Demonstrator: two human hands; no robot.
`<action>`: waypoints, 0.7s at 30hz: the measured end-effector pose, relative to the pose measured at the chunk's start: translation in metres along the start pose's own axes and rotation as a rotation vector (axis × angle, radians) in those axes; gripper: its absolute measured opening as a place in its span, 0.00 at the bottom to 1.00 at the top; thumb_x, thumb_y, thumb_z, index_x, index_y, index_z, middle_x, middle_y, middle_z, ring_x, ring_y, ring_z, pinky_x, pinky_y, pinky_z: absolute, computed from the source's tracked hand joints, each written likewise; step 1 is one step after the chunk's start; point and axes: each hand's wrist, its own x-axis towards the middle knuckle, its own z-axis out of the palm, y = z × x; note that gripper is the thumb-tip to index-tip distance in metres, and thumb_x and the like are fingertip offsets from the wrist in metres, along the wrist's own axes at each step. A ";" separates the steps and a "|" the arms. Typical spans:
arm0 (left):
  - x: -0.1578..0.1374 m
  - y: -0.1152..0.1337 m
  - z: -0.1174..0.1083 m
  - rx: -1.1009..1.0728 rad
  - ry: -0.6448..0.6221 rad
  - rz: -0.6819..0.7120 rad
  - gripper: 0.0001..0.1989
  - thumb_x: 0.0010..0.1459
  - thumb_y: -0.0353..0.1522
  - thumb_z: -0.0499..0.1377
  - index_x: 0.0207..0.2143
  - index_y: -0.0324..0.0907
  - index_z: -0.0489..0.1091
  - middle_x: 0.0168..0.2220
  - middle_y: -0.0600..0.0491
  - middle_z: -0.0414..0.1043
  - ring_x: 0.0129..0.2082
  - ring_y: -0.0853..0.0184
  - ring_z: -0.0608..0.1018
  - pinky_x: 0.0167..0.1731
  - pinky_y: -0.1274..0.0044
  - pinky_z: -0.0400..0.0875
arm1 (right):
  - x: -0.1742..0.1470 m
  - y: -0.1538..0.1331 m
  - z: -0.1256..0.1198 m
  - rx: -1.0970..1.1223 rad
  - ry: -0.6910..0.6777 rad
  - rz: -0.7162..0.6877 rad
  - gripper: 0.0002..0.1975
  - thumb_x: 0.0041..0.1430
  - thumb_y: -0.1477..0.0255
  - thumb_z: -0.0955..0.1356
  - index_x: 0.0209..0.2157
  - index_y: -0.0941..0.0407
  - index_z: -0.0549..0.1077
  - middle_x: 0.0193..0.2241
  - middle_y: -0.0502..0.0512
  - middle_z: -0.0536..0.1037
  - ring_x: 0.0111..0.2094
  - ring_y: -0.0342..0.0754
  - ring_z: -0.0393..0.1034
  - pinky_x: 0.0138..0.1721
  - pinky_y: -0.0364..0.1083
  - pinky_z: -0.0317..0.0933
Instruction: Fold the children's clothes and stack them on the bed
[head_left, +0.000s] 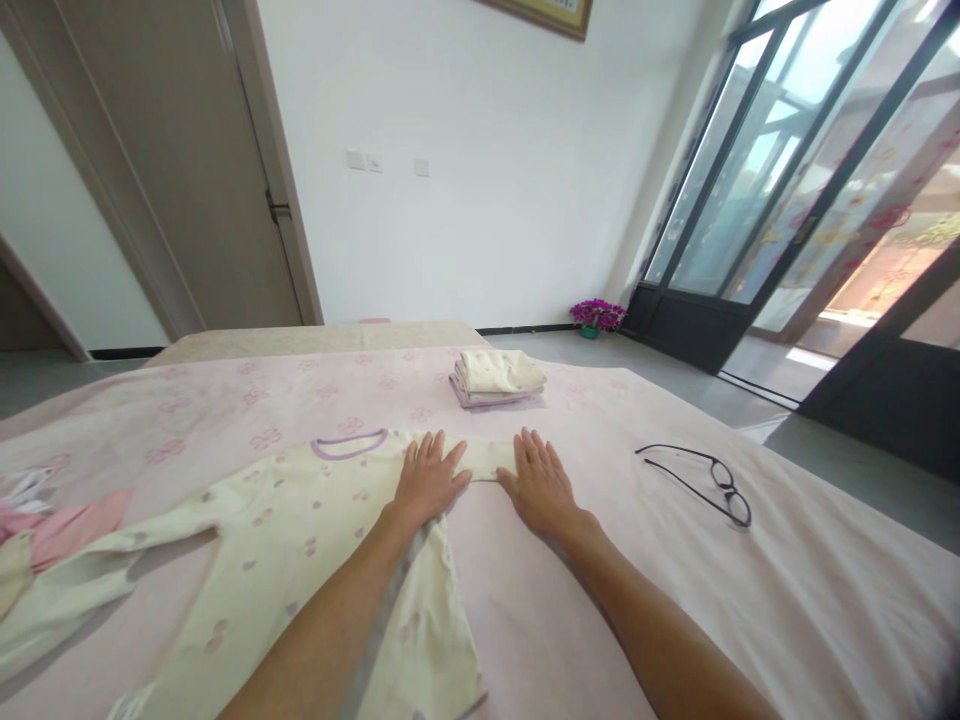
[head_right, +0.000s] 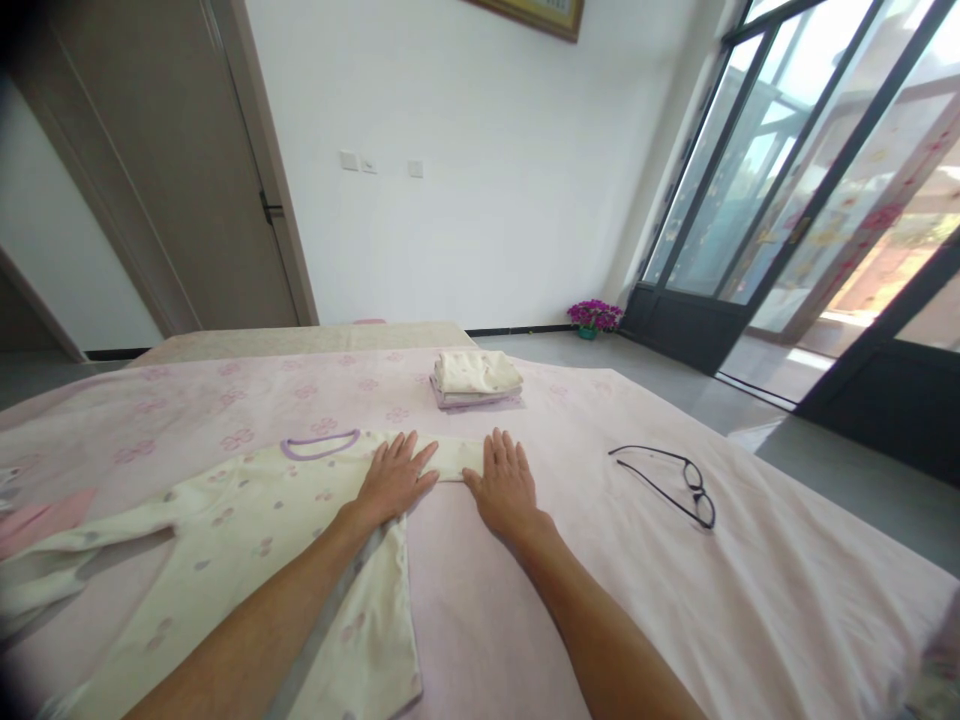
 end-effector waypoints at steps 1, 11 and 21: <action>0.000 0.000 0.000 0.001 0.004 0.000 0.30 0.65 0.50 0.46 0.66 0.53 0.55 0.70 0.46 0.49 0.69 0.48 0.51 0.63 0.55 0.42 | 0.000 -0.005 0.001 0.021 0.001 -0.084 0.35 0.70 0.56 0.53 0.67 0.67 0.52 0.69 0.68 0.47 0.70 0.58 0.38 0.67 0.59 0.37; -0.002 -0.001 0.000 0.004 0.009 0.002 0.30 0.65 0.49 0.45 0.67 0.53 0.54 0.69 0.45 0.49 0.69 0.50 0.51 0.64 0.55 0.43 | 0.005 0.032 0.010 -0.083 -0.076 0.178 0.36 0.69 0.55 0.52 0.66 0.69 0.54 0.67 0.71 0.51 0.68 0.62 0.42 0.65 0.62 0.39; -0.004 -0.002 -0.003 -0.063 0.019 0.003 0.32 0.64 0.50 0.45 0.67 0.49 0.55 0.70 0.44 0.47 0.69 0.51 0.50 0.65 0.55 0.41 | 0.005 0.005 0.028 -0.019 0.006 -0.150 0.34 0.70 0.56 0.51 0.67 0.64 0.55 0.67 0.65 0.53 0.68 0.58 0.44 0.66 0.60 0.43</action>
